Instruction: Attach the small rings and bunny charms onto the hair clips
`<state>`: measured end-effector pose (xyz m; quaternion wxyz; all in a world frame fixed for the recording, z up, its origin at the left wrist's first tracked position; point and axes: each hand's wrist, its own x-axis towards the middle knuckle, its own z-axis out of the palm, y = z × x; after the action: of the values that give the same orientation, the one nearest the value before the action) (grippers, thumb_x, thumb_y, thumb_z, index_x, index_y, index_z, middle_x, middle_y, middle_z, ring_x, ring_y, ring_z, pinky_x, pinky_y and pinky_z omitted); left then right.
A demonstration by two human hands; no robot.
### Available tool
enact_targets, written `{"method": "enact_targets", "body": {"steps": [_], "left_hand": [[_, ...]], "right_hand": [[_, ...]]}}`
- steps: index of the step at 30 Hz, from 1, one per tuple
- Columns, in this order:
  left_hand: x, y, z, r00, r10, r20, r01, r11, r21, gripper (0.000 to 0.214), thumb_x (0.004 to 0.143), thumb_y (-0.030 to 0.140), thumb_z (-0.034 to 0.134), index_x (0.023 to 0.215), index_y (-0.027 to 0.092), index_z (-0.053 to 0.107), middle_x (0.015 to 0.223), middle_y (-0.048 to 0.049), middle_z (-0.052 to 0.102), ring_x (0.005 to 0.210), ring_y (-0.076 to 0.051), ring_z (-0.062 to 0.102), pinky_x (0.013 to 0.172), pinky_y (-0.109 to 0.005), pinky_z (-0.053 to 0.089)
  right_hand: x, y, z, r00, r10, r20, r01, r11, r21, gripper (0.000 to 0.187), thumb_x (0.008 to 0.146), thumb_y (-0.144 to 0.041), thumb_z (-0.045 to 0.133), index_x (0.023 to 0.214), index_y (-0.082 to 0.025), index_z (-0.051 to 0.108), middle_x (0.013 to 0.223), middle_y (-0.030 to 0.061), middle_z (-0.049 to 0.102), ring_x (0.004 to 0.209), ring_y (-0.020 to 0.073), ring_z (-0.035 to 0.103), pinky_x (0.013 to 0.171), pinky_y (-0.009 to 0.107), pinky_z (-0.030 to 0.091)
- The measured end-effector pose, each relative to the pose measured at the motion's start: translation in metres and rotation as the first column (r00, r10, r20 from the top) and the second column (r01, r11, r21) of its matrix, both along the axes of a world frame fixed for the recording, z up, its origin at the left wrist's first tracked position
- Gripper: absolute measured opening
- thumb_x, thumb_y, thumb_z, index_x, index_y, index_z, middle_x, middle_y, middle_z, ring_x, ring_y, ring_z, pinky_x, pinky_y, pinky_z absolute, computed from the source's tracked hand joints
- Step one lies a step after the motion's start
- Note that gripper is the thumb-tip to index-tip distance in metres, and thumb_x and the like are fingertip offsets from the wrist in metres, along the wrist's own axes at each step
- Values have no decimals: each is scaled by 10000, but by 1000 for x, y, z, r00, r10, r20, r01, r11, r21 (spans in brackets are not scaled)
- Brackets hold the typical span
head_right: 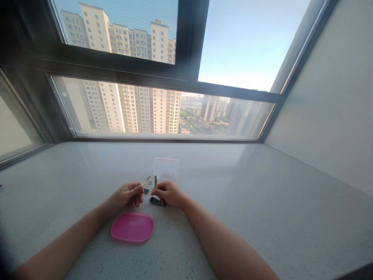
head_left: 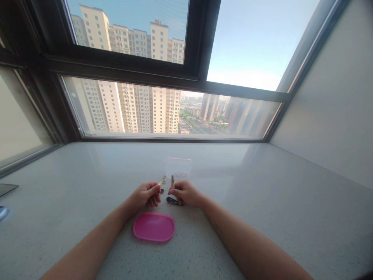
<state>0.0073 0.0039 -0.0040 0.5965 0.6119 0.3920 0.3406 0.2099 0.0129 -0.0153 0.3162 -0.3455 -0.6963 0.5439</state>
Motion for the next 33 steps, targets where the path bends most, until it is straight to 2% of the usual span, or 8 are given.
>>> {"method": "enact_targets", "body": {"steps": [5,12,18,26,33], "left_hand": [[-1,0,0,1000,-1,2,1,1000,7,415,752,534,476,672,131,530,565,-33,605,418,-87,498,384,-180,295],[-2,2,-3,1000,8,11,-8,999,33,369,752,500,499,696,136,527,564,-18,595,421,-83,490,382,-181,289],[-4,4,-6,1000,-11,2,11,997,72,295,783,423,505,725,133,514,598,-15,591,450,-78,489,401,-176,307],[-4,5,-5,999,-30,45,28,999,42,257,763,385,551,807,136,502,624,-2,581,481,-86,501,433,-185,344],[-4,7,-8,999,-8,47,6,999,35,255,775,387,535,786,137,489,623,-8,585,478,-87,498,433,-188,349]], "right_hand": [[2,1,-2,1000,-8,25,8,1000,8,335,748,-436,547,735,-104,583,407,-57,439,346,56,397,350,159,269],[2,0,-2,998,25,54,-29,998,59,378,765,-466,515,647,-108,551,403,-50,435,345,45,355,361,163,251],[2,-2,1,998,51,41,-53,998,43,405,769,-489,497,588,-127,486,392,-57,400,339,41,339,352,164,223],[1,-1,0,999,45,-25,-45,999,13,347,777,-457,505,698,-120,532,396,-67,394,348,49,351,357,162,240],[1,0,-1,996,72,-54,-71,997,19,321,774,-416,530,755,-100,585,415,-69,390,358,45,347,371,169,253]]}}
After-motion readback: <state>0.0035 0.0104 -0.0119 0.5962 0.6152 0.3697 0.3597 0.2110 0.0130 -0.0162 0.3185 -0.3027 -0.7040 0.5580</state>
